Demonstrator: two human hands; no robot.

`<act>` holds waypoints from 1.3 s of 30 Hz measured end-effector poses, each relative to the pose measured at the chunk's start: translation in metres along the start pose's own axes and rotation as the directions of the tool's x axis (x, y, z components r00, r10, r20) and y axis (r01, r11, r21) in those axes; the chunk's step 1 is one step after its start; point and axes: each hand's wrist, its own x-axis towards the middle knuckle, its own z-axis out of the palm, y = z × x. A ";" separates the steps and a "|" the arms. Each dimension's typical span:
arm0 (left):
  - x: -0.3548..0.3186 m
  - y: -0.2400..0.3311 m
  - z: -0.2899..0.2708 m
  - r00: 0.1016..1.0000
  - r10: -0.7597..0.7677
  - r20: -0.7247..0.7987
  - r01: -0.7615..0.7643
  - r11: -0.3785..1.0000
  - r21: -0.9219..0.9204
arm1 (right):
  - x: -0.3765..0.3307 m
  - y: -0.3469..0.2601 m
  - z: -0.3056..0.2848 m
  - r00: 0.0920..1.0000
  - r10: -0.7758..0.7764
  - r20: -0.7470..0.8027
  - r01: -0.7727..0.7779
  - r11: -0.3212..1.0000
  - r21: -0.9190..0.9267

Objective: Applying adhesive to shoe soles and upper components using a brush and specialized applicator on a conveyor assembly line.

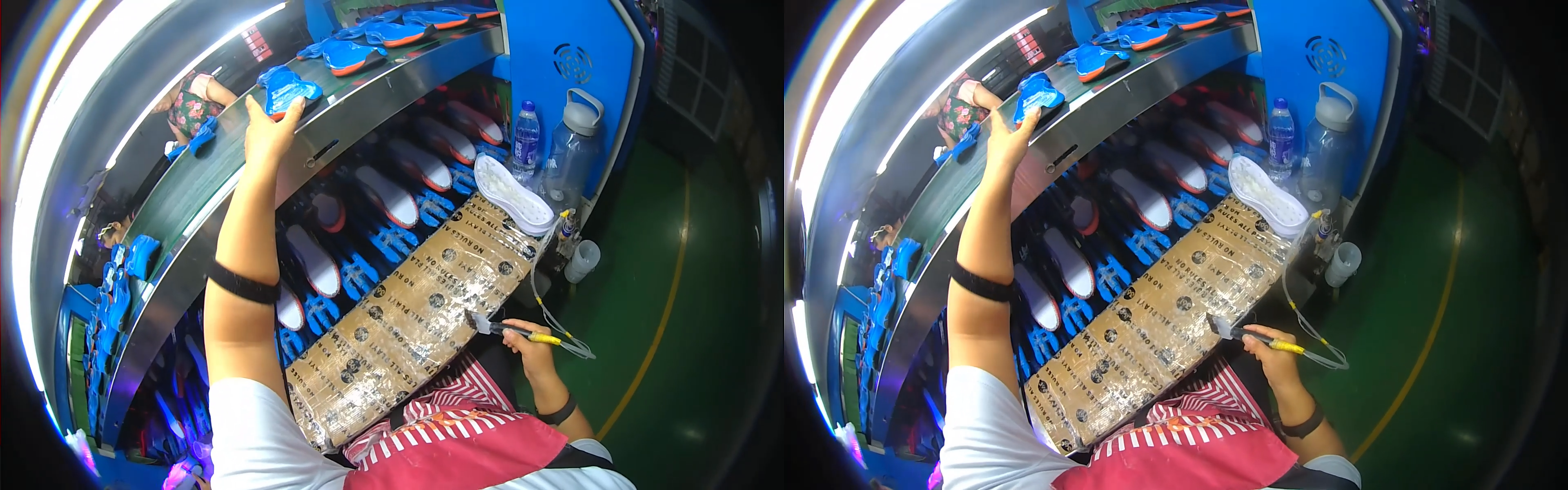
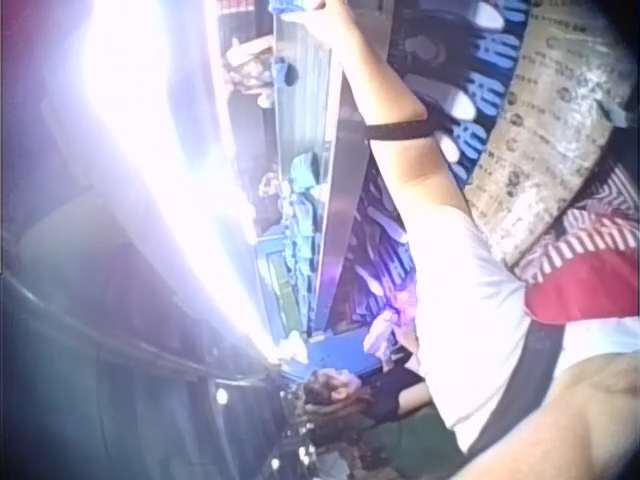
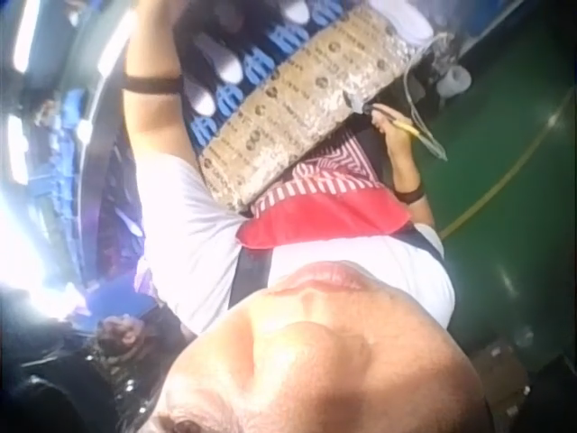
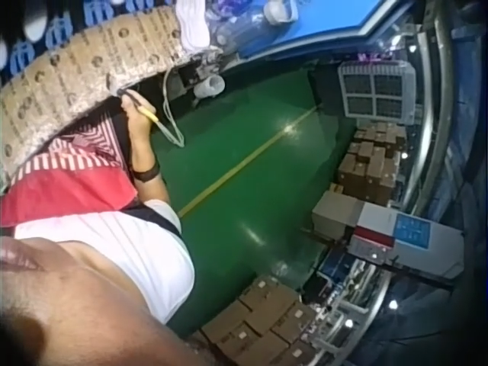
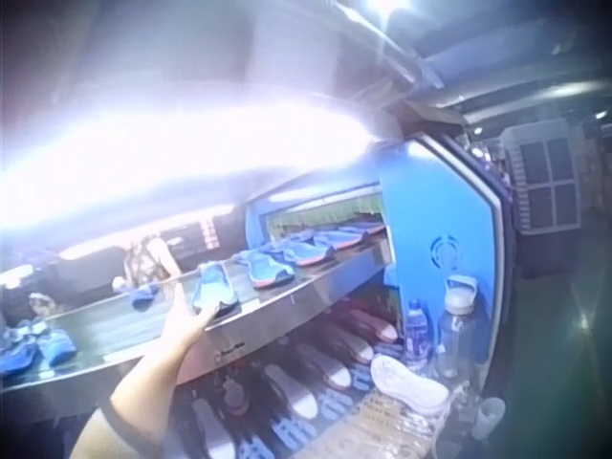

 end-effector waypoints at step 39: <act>-0.224 -0.255 -0.253 0.978 0.009 0.208 0.164 -0.645 -0.746 | -0.098 0.039 0.163 0.971 0.014 0.237 -0.023 0.999 0.034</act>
